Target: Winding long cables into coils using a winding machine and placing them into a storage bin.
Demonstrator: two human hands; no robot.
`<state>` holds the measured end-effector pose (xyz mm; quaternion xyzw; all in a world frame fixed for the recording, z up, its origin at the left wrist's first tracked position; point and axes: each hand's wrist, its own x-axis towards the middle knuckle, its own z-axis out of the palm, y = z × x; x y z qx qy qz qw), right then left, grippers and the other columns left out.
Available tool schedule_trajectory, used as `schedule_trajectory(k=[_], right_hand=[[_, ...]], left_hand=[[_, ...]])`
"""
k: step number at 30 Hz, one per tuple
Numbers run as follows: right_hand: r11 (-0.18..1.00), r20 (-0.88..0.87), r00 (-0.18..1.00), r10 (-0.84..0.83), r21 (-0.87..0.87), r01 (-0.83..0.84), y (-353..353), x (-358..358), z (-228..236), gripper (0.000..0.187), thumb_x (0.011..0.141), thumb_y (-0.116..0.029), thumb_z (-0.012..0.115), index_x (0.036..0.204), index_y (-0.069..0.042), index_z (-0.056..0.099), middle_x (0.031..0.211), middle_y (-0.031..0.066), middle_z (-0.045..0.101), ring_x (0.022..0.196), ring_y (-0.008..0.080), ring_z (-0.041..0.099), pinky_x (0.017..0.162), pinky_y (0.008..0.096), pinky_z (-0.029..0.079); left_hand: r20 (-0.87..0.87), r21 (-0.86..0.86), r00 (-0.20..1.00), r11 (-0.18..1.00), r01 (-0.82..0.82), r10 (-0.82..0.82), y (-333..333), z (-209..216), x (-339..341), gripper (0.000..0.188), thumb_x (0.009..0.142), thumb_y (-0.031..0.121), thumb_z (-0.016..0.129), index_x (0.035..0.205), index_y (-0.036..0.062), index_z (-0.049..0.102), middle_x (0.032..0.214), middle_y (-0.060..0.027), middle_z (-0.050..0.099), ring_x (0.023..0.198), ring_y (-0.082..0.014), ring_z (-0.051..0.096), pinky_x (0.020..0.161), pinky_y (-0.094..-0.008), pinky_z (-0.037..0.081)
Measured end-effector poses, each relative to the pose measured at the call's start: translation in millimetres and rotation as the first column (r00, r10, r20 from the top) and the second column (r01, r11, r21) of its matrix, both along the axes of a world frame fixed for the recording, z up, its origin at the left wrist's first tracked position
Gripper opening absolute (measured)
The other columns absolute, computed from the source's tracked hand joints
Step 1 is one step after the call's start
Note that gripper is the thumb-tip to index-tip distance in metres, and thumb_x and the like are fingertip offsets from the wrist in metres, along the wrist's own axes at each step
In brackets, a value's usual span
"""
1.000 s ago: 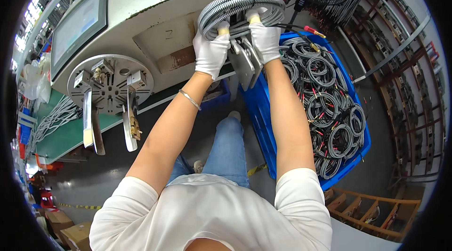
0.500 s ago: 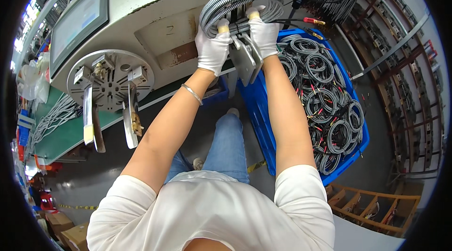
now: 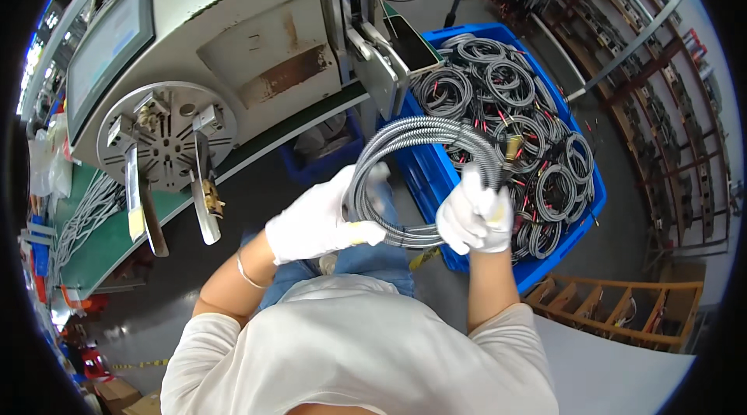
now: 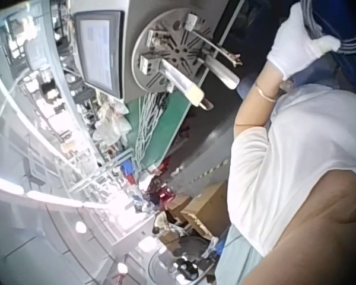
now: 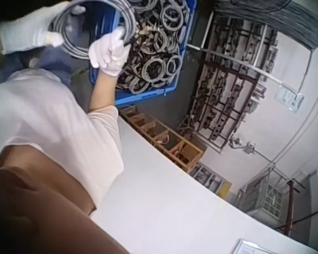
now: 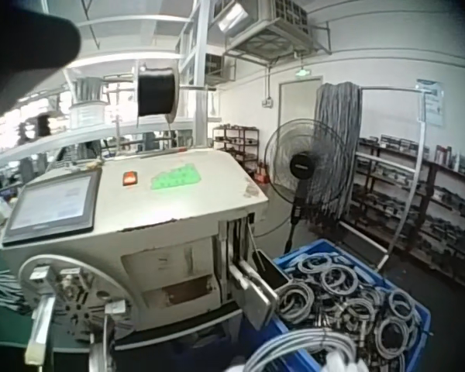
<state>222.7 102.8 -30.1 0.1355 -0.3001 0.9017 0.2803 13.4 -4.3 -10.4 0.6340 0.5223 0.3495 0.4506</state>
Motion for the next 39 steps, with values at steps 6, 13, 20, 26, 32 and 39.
schedule_trajectory(k=[6,13,20,26,32,39], right_hand=[[0.734,0.185,0.969,-0.161,-0.634,0.243,-21.6,7.7,-91.3,0.042,0.100,-0.031,0.039,0.061,-0.014,0.032,0.046,-0.0035,0.033,0.034,0.0092,0.032,0.038,0.0239,0.031],[0.611,0.208,0.962,-0.175,-0.743,0.272,-7.8,-5.6,-111.7,0.041,0.099,-0.034,0.040,0.063,-0.014,0.037,0.047,-0.0055,0.029,0.037,0.0079,0.028,0.044,0.0227,0.032],[0.500,0.532,0.823,-0.199,-0.667,0.552,-19.1,-26.0,-106.4,0.038,0.098,-0.029,0.045,0.063,-0.014,0.039,0.047,-0.0056,0.029,0.040,0.0070,0.031,0.048,0.0220,0.033],[0.496,0.623,0.743,-0.243,-0.578,0.648,-21.6,-24.7,-116.3,0.035,0.095,-0.025,0.050,0.064,-0.014,0.039,0.049,-0.0044,0.030,0.041,0.0101,0.032,0.053,0.0258,0.036],[0.687,0.743,0.523,-0.417,-0.119,0.717,-30.9,-26.4,-106.8,0.034,0.093,-0.025,0.054,0.064,-0.013,0.042,0.049,-0.0017,0.035,0.041,0.0128,0.036,0.053,0.0311,0.041],[0.724,0.840,0.433,-0.328,-0.071,0.686,-21.6,-36.4,-112.0,0.037,0.095,-0.029,0.052,0.064,-0.014,0.040,0.048,-0.0017,0.034,0.039,0.0137,0.034,0.048,0.0308,0.037]], left_hand=[[0.785,-0.419,0.556,0.895,0.153,0.272,2.9,-84.4,28.8,0.042,0.086,0.018,0.067,0.121,0.0016,0.050,0.110,-0.0146,0.059,0.097,-0.0251,0.063,0.088,-0.0379,0.053],[0.780,-0.588,0.343,0.801,0.111,0.524,13.7,-109.4,46.3,0.027,0.089,0.007,0.060,0.114,0.0003,0.051,0.107,-0.0150,0.059,0.093,-0.0245,0.064,0.084,-0.0382,0.056],[0.664,-0.556,0.492,0.812,-0.177,0.563,16.4,-103.4,47.9,0.020,0.089,0.006,0.059,0.106,-0.0013,0.052,0.097,-0.0110,0.061,0.088,-0.0195,0.064,0.072,-0.0319,0.060],[0.582,-0.524,0.621,0.826,-0.208,0.525,23.2,-116.2,44.9,0.021,0.093,0.011,0.055,0.109,-0.0022,0.051,0.095,-0.0126,0.062,0.082,-0.0213,0.066,0.067,-0.0341,0.060],[0.538,-0.727,0.587,0.685,-0.040,0.605,19.6,-123.9,38.4,0.021,0.094,0.015,0.054,0.107,-0.0011,0.051,0.096,-0.0141,0.062,0.077,-0.0232,0.067,0.062,-0.0321,0.059],[0.586,-0.737,0.553,0.673,0.060,0.592,8.3,-142.8,32.8,0.036,0.095,0.025,0.053,0.118,-0.0019,0.047,0.107,-0.0168,0.061,0.085,-0.0288,0.066,0.075,-0.0375,0.057]])
